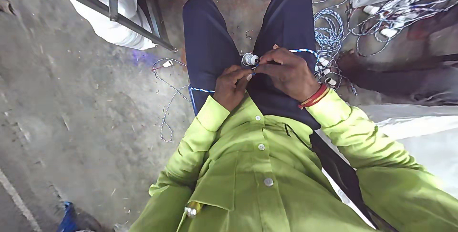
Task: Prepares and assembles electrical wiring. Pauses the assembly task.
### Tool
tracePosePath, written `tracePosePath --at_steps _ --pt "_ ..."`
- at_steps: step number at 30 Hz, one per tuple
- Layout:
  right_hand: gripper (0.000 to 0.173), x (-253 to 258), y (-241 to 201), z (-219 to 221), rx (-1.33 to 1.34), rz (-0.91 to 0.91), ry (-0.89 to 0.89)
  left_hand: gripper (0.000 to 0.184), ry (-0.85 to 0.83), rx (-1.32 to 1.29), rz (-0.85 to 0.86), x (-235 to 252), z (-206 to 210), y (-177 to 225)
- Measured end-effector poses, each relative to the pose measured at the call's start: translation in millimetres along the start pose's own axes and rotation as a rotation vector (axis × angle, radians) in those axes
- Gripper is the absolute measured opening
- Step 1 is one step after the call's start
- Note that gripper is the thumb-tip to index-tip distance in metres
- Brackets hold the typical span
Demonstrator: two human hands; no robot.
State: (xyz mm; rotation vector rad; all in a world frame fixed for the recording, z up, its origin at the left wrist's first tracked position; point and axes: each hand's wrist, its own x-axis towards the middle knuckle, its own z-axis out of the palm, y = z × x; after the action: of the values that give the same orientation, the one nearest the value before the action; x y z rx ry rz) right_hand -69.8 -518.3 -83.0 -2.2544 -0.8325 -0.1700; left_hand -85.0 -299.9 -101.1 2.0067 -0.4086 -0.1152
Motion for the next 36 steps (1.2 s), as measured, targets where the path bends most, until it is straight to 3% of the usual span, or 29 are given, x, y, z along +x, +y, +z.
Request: tracePosePath --at_steps 15,24,30,36 --pt "0.021 -1 1 1 0.008 0.020 -0.004 0.018 0.005 0.016 -0.009 -1 1 -1" --pt "0.019 0 -5 -11 0.149 0.109 0.040 0.013 0.365 0.309 0.487 -5 9 4" --pt "0.014 3 -19 -7 0.333 0.078 0.311 0.011 0.533 0.314 0.571 -5 2 18" --pt "0.007 4 -27 -8 0.365 0.000 0.363 0.010 0.529 0.315 0.643 -8 -8 25"
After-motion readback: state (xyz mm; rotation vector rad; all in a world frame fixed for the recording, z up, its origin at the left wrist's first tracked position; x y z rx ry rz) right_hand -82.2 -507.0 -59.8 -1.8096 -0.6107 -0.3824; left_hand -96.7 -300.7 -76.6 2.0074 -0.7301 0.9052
